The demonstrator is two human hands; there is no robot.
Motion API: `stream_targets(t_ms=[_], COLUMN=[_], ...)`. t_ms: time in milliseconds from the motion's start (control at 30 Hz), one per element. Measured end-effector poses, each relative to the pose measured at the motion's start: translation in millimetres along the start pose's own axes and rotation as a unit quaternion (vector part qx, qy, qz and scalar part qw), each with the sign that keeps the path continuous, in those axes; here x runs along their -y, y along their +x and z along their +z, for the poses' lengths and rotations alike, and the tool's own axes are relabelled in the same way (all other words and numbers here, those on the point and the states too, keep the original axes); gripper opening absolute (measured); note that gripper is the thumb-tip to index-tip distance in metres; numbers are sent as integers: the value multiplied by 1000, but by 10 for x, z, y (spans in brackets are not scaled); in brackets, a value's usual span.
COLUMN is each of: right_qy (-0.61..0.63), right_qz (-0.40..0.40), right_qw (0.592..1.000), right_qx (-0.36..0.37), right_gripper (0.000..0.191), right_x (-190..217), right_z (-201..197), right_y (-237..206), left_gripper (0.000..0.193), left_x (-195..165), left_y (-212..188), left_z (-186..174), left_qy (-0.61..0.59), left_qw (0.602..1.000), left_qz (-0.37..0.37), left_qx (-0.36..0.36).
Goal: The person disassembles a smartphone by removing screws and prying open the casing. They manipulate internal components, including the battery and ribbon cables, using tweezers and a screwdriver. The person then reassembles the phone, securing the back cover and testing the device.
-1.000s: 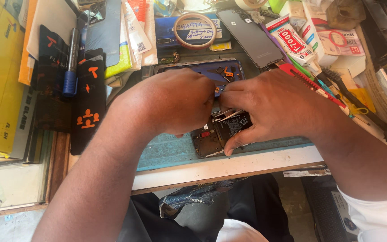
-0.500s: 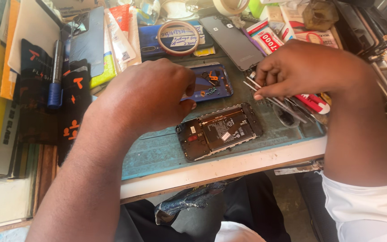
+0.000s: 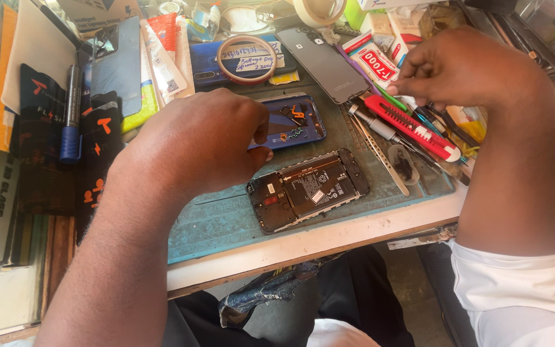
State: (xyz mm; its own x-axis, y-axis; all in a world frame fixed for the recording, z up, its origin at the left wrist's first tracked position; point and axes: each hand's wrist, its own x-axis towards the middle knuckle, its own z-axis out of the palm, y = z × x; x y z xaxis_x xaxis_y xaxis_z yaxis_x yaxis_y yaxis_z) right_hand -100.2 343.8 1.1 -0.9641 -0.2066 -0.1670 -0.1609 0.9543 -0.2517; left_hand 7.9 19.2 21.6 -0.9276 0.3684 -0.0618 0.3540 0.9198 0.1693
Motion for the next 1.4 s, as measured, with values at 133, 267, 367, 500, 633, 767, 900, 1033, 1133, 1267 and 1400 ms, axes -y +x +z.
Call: stream_targets(t_ms=[133, 267, 367, 500, 633, 767, 900, 1033, 1133, 1267, 1400], right_qy=[-50, -59, -63, -11, -36, -57, -145, -190, -236, -285, -212], right_qz=[-51, -101, -124, -127, -165, -121, -103, -110, -59, -16, -36], right_qw=[997, 990, 980, 976, 982, 991, 983, 976, 970, 958, 976], right_qx=[-25, -80, -140, -174, -88, 30, 35, -4, 6, 40, -14], right_gripper=[25, 22, 22, 23, 20, 26, 26, 30, 26, 27, 32], right_x=[-195, -281, -274, -197, -73, 91, 312, 511, 599, 571, 365], right_z=[26, 111, 147, 146, 164, 168, 229, 296, 339, 367, 284], right_y=[120, 212, 235, 222, 201, 159, 85, 3, -41, -46, 12], left_gripper=[21, 19, 20, 20, 19, 18, 18, 23, 23, 24, 24], left_x=[7, 65, 98, 121, 119, 128, 157, 181, 186, 195, 199], left_y=[8, 15, 12, 12, 33, 57, 51, 57, 39, 10, 18], left_z=[13, 35, 43, 21, 25, 45, 53, 74, 62, 46, 57], left_qy=[9, 2, 4, 17, 12, 20, 14, 22, 17, 19, 36], left_qw=[1000, 1000, 999, 999, 998, 997, 997, 998, 998, 999, 999], left_qz=[-16, -21, -37, -48, -62, -68, -66, -48, -43, -35, -32], left_qx=[5, -10, -9, 3, 28, 41, 33, 38, 31, 19, 11])
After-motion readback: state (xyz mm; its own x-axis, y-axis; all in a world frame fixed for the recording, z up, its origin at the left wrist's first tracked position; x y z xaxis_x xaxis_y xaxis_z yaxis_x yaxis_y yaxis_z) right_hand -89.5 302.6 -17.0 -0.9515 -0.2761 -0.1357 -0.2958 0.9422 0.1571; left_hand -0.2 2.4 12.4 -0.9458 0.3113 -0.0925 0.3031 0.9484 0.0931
